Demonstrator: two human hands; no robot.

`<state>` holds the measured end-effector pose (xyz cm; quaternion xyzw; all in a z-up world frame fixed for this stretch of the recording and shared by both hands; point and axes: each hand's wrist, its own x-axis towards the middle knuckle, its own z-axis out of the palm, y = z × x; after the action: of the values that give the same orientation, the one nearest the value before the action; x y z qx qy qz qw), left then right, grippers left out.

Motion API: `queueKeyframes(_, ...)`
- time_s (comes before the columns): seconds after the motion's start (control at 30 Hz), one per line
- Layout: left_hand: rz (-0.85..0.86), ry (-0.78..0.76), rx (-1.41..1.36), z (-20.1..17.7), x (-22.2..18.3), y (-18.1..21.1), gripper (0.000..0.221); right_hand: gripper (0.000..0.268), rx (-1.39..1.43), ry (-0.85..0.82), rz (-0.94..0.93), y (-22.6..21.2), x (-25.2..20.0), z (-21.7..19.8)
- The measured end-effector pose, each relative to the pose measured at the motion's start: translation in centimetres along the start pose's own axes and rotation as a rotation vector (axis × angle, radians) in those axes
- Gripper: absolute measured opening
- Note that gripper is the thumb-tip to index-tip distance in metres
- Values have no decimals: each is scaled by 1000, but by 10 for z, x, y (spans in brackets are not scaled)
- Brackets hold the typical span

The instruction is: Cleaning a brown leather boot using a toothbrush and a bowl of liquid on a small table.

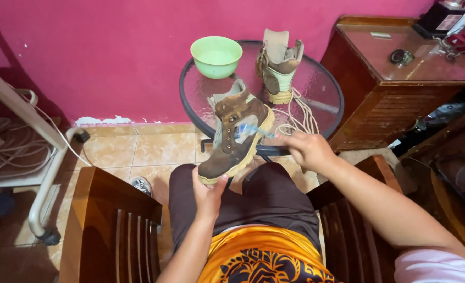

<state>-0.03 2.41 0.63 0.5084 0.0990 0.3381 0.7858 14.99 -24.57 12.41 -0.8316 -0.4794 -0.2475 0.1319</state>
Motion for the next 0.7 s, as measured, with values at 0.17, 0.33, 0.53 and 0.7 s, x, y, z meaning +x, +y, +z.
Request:
queueKeyframes(0.17, 34, -6, 21, -2, 2, -11, 68, 41, 36, -16, -28, -31, -1, -9)
queueKeyframes(0.33, 46, 0, 23, -1, 0, -5, 72, 46, -26, -37, -26, 27, -9, 1)
queueKeyframes(0.53, 24, 19, 16, -4, 0, -19, 67, 38, 47, -7, -52, -16, -7, -12)
queueKeyframes(0.7, 24, 7, 19, -1, 0, -4, 70, 35, -158, 20, -10, 13, 0, -21)
